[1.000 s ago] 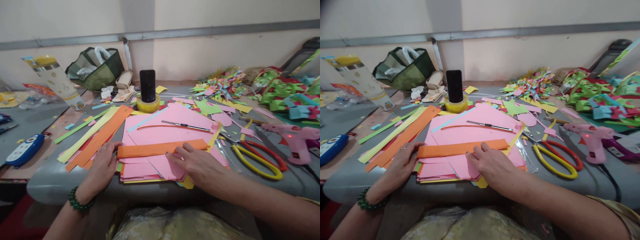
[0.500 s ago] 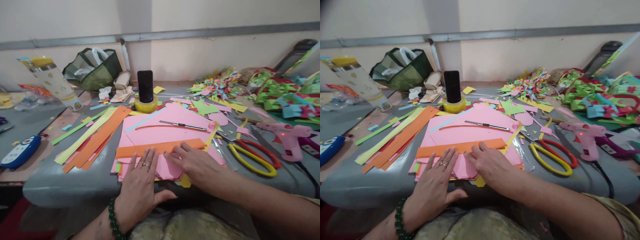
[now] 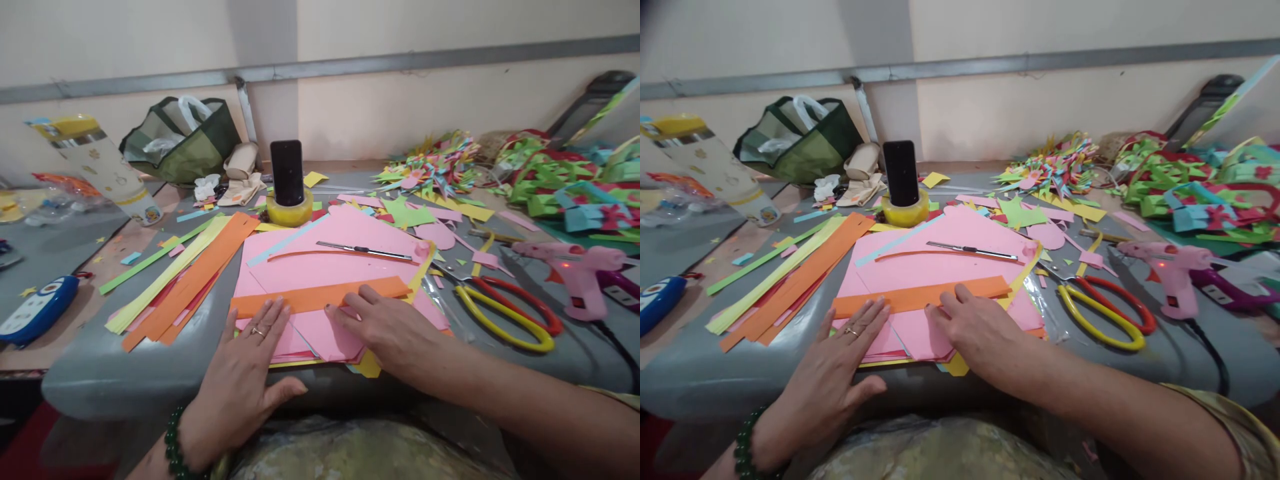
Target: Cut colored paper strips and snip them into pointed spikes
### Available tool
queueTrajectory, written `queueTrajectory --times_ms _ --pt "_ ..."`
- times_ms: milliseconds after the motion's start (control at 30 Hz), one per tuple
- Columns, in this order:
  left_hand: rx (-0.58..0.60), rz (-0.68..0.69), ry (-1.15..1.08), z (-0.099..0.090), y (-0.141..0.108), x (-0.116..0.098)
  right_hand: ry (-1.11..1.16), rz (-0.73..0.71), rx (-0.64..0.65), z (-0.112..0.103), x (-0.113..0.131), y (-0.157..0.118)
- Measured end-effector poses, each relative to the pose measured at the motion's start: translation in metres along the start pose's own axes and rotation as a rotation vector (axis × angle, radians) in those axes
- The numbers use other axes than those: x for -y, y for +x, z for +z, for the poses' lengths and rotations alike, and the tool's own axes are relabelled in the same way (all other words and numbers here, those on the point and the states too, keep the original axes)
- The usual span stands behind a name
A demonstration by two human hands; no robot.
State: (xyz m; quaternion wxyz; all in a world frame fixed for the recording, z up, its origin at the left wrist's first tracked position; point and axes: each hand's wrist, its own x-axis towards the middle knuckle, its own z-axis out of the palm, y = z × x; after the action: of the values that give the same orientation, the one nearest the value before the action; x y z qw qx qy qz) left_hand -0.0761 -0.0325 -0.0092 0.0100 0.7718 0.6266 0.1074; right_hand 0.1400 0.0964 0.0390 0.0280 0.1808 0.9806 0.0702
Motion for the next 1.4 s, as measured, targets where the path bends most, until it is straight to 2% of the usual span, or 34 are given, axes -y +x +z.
queueTrajectory --times_ms 67,133,200,433,800,1033,1200,1400 --pt "-0.05 -0.079 -0.048 -0.006 0.004 0.008 -0.003 0.003 0.001 0.0 0.0 0.0" --pt "-0.119 -0.221 -0.096 -0.012 0.011 0.018 -0.005 0.004 0.008 0.0 0.0 0.001" --pt "-0.122 -0.3 -0.149 -0.016 0.02 0.026 -0.006 0.006 0.014 0.001 0.0 0.001" --pt "-0.057 -0.302 -0.281 -0.015 0.04 0.04 -0.027 -0.01 -0.013 0.003 -0.001 0.0" --pt "-0.104 -0.389 -0.328 -0.017 0.032 0.046 0.006 -0.004 -0.027 0.004 -0.003 0.0" --pt "-0.079 -0.383 -0.305 -0.014 0.031 0.049 0.03 0.0 0.0 0.002 -0.003 0.001" --pt "-0.054 -0.353 -0.361 -0.016 0.03 0.051 0.11 -0.093 0.047 0.001 -0.003 0.006" --pt "-0.052 -0.351 -0.405 -0.018 0.031 0.051 0.027 -0.076 0.024 -0.002 0.007 0.01"
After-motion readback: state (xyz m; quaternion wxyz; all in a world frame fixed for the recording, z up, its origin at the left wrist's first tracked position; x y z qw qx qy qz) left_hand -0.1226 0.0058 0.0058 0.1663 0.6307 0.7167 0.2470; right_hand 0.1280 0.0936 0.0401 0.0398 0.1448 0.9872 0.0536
